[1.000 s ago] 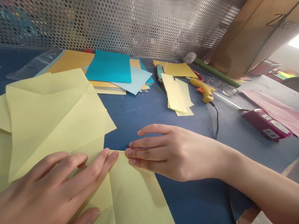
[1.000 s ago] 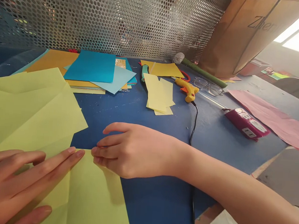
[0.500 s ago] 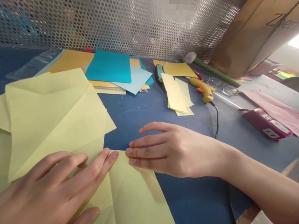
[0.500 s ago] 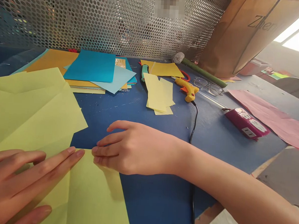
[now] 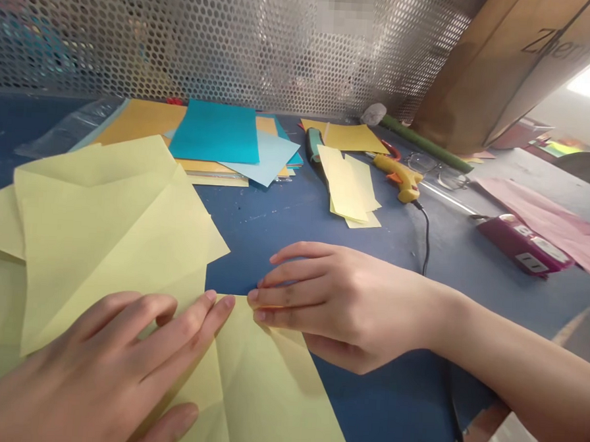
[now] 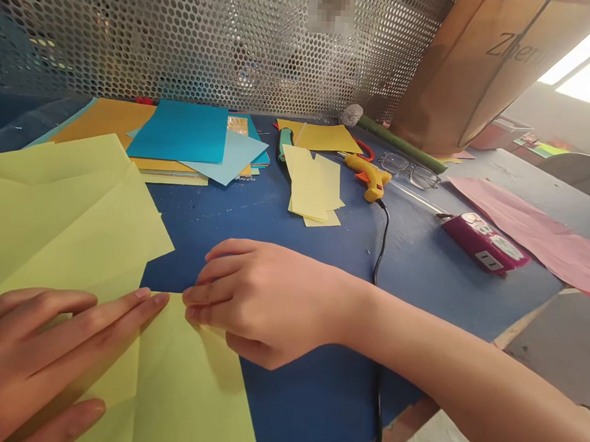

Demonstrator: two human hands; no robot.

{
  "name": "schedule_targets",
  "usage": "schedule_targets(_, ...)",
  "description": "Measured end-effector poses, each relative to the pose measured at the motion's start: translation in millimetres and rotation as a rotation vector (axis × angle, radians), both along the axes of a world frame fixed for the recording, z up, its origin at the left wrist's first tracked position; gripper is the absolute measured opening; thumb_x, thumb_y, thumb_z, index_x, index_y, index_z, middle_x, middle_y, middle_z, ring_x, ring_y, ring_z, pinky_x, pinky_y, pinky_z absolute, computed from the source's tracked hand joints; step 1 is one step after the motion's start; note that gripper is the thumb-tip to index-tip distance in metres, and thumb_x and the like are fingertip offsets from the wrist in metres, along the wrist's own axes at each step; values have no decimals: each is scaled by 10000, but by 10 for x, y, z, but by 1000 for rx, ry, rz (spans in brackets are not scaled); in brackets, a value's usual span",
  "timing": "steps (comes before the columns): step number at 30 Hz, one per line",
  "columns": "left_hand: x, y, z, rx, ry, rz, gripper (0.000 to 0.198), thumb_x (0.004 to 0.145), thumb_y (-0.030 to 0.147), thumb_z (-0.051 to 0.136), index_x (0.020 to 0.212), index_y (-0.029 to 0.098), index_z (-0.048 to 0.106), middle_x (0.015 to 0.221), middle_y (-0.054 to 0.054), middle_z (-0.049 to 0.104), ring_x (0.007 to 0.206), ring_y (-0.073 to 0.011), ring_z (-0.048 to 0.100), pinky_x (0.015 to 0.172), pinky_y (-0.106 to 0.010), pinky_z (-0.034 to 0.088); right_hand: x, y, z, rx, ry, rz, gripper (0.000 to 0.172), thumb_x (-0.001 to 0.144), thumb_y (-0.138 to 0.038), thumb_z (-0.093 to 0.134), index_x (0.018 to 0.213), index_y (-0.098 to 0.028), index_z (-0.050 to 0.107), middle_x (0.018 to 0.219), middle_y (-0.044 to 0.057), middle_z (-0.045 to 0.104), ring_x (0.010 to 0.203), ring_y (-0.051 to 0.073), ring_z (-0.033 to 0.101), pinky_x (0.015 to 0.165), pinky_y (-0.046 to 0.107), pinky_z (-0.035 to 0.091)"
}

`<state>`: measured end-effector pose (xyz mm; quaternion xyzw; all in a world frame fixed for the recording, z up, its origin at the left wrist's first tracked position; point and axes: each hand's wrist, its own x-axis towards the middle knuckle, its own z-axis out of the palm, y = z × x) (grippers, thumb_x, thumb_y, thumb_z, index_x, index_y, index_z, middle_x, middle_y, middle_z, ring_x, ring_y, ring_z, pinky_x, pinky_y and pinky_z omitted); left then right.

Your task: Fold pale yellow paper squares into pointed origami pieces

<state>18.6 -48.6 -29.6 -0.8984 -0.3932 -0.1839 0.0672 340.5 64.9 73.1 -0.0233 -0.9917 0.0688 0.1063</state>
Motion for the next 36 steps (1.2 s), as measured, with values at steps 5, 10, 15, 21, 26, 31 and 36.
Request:
schedule_targets(5, 52, 42, -27, 3, 12, -7, 735, 938, 685, 654, 1630, 440, 676, 1434, -44, 806, 1352, -391, 649, 1179, -535, 574, -29, 15, -34, 47, 7, 59, 360, 1065, -70, 569, 1289, -52, 851, 1415, 166, 862, 1311, 245, 813, 1250, 367, 590)
schedule_targets(10, 82, 64, -42, 11, 16, -18, 729, 957, 681, 637, 1636, 418, 672, 1462, -49, 795, 1386, -390, 637, 1214, -539, 547, -50, 40, -39, 7, 50, 89, 404, 1042, -36, 528, 1298, -5, 839, 1452, 177, 844, 1339, 258, 801, 1255, 375, 578)
schedule_targets(15, 94, 70, -38, 12, 29, -28, 724, 977, 676, 620, 1644, 397, 666, 1488, -53, 783, 1416, -388, 625, 1245, -542, 519, -54, 34, -16, -63, 46, 41, 366, 1038, -24, 554, 1227, -60, 865, 1406, 113, 873, 1293, 228, 808, 1304, 365, 521)
schedule_targets(21, 90, 61, 0, 19, 40, -35, 719, 1001, 667, 598, 1654, 370, 656, 1521, -60, 766, 1451, -387, 608, 1280, -548, 481, -77, 0, -5, -99, 68, -51, 354, 1042, -9, 568, 1128, -142, 885, 1297, 36, 913, 1136, 203, 807, 1332, 386, 476)
schedule_targets(26, 55, 50, 31, 28, 48, -37, 715, 1020, 660, 580, 1661, 349, 648, 1546, -65, 752, 1479, -386, 593, 1305, -550, 449, -68, -19, -15, -107, 88, -70, 338, 1052, -9, 572, 1063, -146, 880, 1155, 46, 933, 1001, 188, 790, 1307, 375, 492)
schedule_targets(31, 24, 38, 55, 39, 56, -38, 713, 1040, 652, 559, 1670, 328, 637, 1571, -71, 737, 1503, -385, 578, 1326, -553, 416, -39, -40, 0, -44, 89, -77, 334, 1050, -47, 578, 917, -192, 848, 984, 43, 917, 828, 201, 735, 1279, 384, 527)
schedule_targets(36, 12, 22, 97, 47, 65, -46, 725, 1081, 640, 518, 1726, 314, 572, 1589, -74, 726, 1473, -377, 592, 1313, -536, 392, -27, -60, 8, -27, 88, -90, 352, 1028, -44, 572, 829, -215, 807, 890, 17, 890, 719, 186, 687, 1245, 366, 545)
